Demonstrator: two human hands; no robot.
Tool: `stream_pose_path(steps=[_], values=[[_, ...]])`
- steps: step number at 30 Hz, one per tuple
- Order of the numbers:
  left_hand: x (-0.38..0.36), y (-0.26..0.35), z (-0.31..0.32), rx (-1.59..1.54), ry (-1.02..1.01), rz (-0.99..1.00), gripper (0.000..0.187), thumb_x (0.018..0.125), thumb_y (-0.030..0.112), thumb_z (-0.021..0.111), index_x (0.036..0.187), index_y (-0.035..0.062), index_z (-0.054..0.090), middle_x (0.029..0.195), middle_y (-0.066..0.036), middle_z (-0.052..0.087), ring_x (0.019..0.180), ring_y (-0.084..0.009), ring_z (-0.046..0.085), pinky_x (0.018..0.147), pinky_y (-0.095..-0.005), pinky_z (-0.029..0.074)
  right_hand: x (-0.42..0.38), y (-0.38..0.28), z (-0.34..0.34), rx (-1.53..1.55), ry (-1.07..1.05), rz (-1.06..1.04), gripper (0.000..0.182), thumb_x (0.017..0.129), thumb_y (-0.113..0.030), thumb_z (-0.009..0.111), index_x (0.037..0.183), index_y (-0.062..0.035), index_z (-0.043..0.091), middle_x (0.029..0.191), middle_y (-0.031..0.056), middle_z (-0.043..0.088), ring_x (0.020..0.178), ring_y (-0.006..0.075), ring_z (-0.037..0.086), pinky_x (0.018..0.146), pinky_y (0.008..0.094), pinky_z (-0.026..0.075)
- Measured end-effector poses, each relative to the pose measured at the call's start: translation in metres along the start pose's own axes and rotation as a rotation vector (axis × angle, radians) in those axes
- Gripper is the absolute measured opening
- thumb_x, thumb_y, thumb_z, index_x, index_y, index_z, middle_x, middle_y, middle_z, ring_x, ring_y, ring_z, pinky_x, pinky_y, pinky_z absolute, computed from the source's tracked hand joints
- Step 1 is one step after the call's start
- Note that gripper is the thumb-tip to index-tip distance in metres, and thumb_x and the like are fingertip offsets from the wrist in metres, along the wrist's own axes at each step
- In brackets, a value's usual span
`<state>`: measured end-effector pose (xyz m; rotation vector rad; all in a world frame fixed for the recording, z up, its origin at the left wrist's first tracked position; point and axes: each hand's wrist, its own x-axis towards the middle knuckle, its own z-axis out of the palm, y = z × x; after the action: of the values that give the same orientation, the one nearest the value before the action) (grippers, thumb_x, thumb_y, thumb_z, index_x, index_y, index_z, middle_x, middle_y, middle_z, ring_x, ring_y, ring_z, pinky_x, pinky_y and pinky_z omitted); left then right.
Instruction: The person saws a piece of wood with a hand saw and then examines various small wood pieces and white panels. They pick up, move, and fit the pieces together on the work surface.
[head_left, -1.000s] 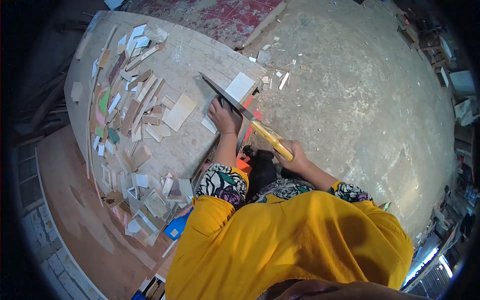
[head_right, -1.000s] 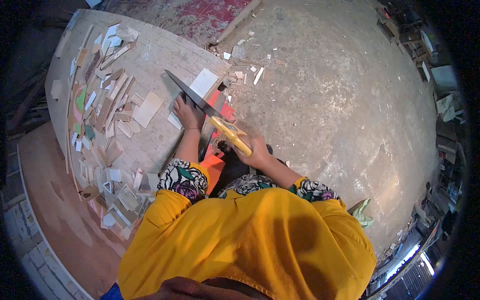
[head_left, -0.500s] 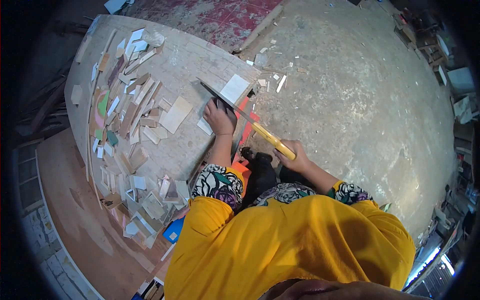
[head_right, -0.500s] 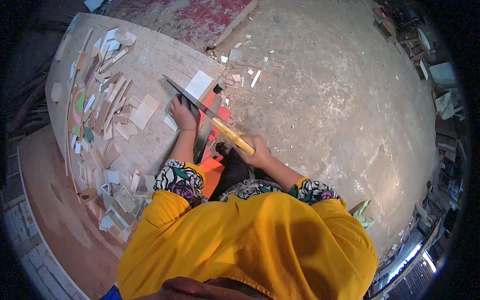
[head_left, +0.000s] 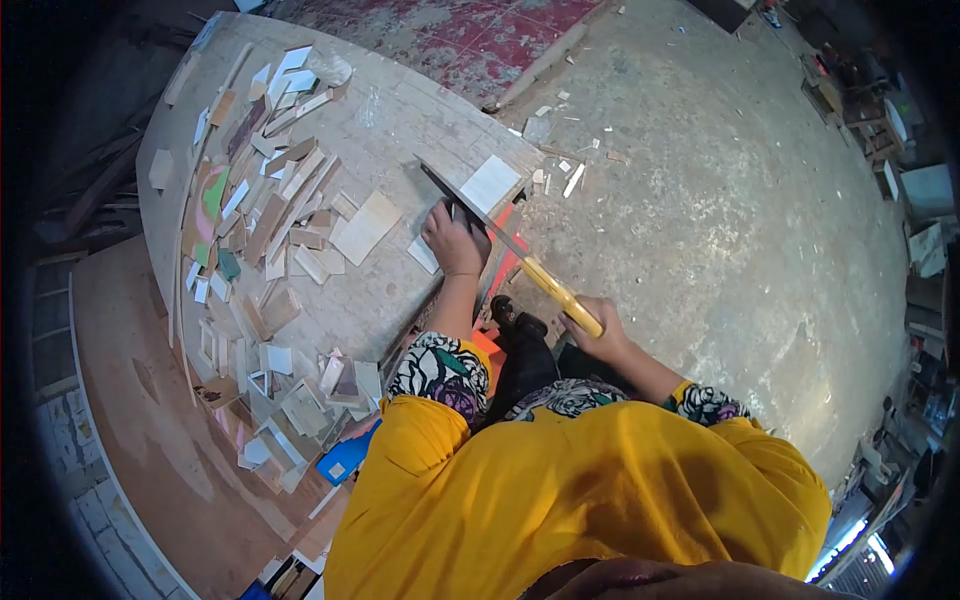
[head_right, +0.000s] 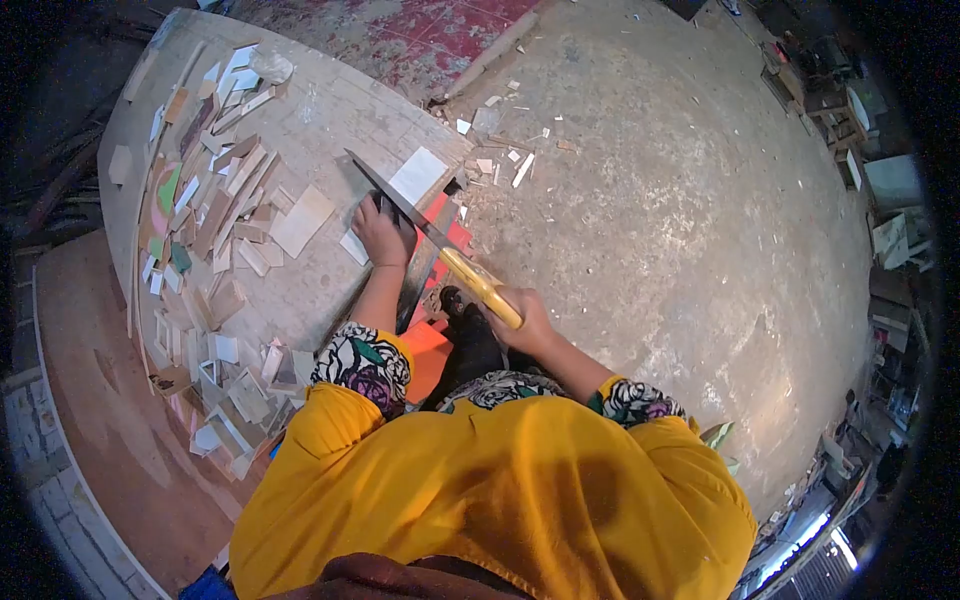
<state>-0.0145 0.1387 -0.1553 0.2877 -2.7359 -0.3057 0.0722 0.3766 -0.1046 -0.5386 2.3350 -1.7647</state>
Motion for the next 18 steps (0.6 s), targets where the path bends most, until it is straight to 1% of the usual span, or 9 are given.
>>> stream_pose_path(steps=[2,3,4,6,10,12,15,16,18], values=[[-0.004,0.0,-0.002,-0.026,0.0,-0.005,0.034,0.064,0.013,0.061,0.097,0.0054,0.062,0.11,-0.011,0.05,0.108,-0.0292,0.044,0.092,-0.0441,0.033,0.018,-0.002,0.009,-0.022,-0.045,0.189,0.01,0.077,-0.013,0.062,0.077,-0.0039,0.059,0.067,0.0172,0.056,0.061,0.0357,0.057,0.054,0.0376,0.044],[-0.002,0.004,-0.008,-0.014,-0.024,0.001,0.034,0.065,0.014,0.061,0.098,0.0058,0.061,0.11,-0.013,0.049,0.108,-0.0308,0.044,0.092,-0.0444,0.033,0.033,0.003,0.018,-0.01,0.01,0.119,0.009,0.077,-0.013,0.062,0.077,-0.004,0.059,0.066,0.0171,0.056,0.06,0.0355,0.057,0.053,0.0372,0.043],[0.001,0.006,-0.011,0.001,-0.045,0.007,0.034,0.066,0.015,0.061,0.099,0.0063,0.061,0.11,-0.015,0.049,0.107,-0.0324,0.044,0.091,-0.0446,0.033,0.04,0.002,0.02,-0.014,0.01,0.115,0.009,0.077,-0.013,0.062,0.077,-0.004,0.059,0.066,0.0171,0.056,0.06,0.0355,0.057,0.053,0.0372,0.043],[0.002,0.001,-0.006,-0.025,0.0,0.032,0.035,0.065,0.014,0.062,0.1,0.0063,0.061,0.11,-0.015,0.049,0.107,-0.0327,0.044,0.091,-0.0451,0.033,0.048,-0.001,0.024,-0.108,-0.064,0.102,0.009,0.076,-0.012,0.062,0.077,-0.0031,0.058,0.069,0.0185,0.057,0.063,0.0349,0.058,0.056,0.0376,0.044],[-0.001,0.005,-0.007,-0.017,-0.032,-0.003,0.037,0.066,0.014,0.061,0.102,0.0065,0.06,0.112,-0.013,0.049,0.108,-0.0319,0.044,0.091,-0.0442,0.033,0.02,-0.005,0.009,-0.083,-0.016,0.058,0.01,0.075,-0.011,0.062,0.078,-0.0026,0.058,0.072,0.0197,0.058,0.066,0.0354,0.059,0.058,0.0383,0.044],[0.004,0.004,-0.007,-0.049,-0.009,-0.016,0.038,0.066,0.013,0.061,0.103,0.0067,0.06,0.112,-0.013,0.049,0.108,-0.0315,0.044,0.091,-0.0439,0.033,0.006,-0.008,0.004,0.044,0.063,-0.056,0.016,0.077,-0.013,0.064,0.071,-0.0029,0.054,0.059,0.0151,0.049,0.051,0.0282,0.05,0.05,0.0351,0.039],[-0.001,0.006,-0.009,-0.011,-0.063,0.006,0.038,0.066,0.012,0.061,0.103,0.0069,0.059,0.112,-0.013,0.049,0.108,-0.0316,0.044,0.092,-0.0441,0.032,0.036,0.009,0.021,0.005,0.062,-0.005,0.014,0.078,-0.011,0.063,0.071,-0.0016,0.054,0.059,0.015,0.05,0.05,0.0267,0.049,0.05,0.0345,0.039],[0.0,0.008,-0.009,-0.028,-0.037,-0.007,0.038,0.066,0.013,0.061,0.103,0.007,0.06,0.112,-0.013,0.049,0.108,-0.0317,0.044,0.092,-0.0439,0.032,0.045,0.009,0.024,-0.006,0.038,0.032,0.014,0.078,-0.01,0.062,0.072,-0.001,0.055,0.059,0.0148,0.05,0.05,0.0262,0.049,0.05,0.0341,0.039],[0.0,0.007,-0.009,-0.059,0.015,-0.044,0.037,0.066,0.014,0.061,0.102,0.0071,0.06,0.11,-0.013,0.049,0.108,-0.0318,0.044,0.093,-0.0437,0.032,0.045,0.005,0.022,-0.036,0.017,-0.022,0.013,0.079,-0.009,0.061,0.073,0.0002,0.055,0.06,0.0142,0.05,0.05,0.0239,0.049,0.051,0.0339,0.04]])
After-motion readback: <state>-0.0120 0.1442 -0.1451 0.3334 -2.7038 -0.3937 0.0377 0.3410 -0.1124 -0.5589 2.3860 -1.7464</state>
